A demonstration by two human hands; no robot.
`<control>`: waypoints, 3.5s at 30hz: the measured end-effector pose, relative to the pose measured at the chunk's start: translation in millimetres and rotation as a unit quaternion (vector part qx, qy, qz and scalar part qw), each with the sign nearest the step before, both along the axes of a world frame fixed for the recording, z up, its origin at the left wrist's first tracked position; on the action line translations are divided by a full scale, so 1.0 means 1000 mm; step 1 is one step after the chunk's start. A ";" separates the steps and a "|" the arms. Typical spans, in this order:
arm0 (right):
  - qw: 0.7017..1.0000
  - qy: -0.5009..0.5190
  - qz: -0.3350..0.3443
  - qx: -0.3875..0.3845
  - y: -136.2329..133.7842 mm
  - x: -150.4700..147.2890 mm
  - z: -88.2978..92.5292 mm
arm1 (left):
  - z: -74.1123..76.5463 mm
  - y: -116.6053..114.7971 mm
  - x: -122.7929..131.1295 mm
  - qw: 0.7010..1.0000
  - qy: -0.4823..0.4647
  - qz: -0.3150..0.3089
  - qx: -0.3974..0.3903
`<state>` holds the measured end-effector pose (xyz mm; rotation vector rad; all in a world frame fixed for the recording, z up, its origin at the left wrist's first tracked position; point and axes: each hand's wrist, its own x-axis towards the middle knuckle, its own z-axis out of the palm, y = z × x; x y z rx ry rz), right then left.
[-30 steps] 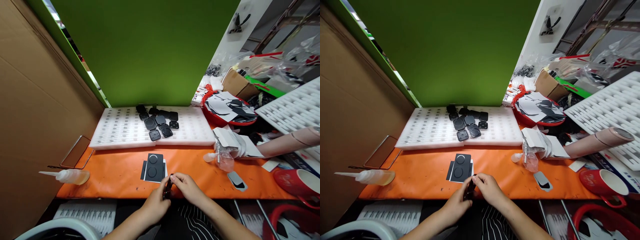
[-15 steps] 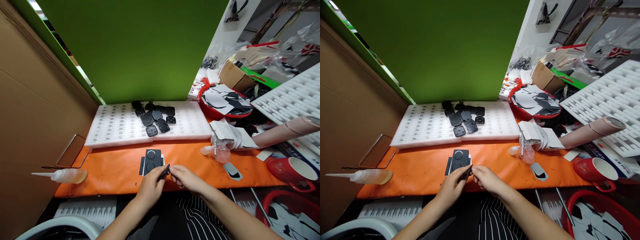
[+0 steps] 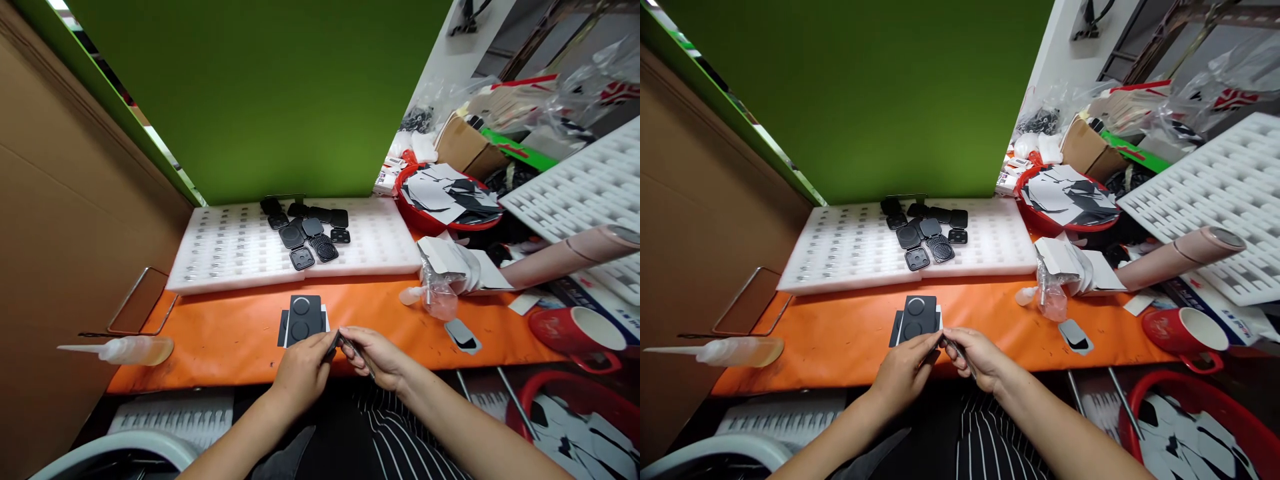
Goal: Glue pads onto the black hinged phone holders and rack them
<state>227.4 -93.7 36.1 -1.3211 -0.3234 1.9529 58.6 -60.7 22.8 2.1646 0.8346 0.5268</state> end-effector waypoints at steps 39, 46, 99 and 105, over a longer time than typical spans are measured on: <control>0.950 -0.263 0.001 0.167 -0.035 0.032 -0.045 | -0.039 0.008 0.068 0.887 -0.229 0.152 -0.372; 0.891 -0.419 0.099 0.148 -0.017 0.061 -0.068 | -0.035 0.045 -0.004 0.951 0.143 0.264 -0.075; 0.791 -0.576 0.164 0.122 -0.010 0.052 -0.070 | 0.008 0.097 -0.084 0.827 -0.182 0.349 -0.401; 0.758 -0.602 0.209 0.138 0.001 0.034 -0.064 | 0.010 0.173 -0.083 0.860 -0.109 0.439 -0.237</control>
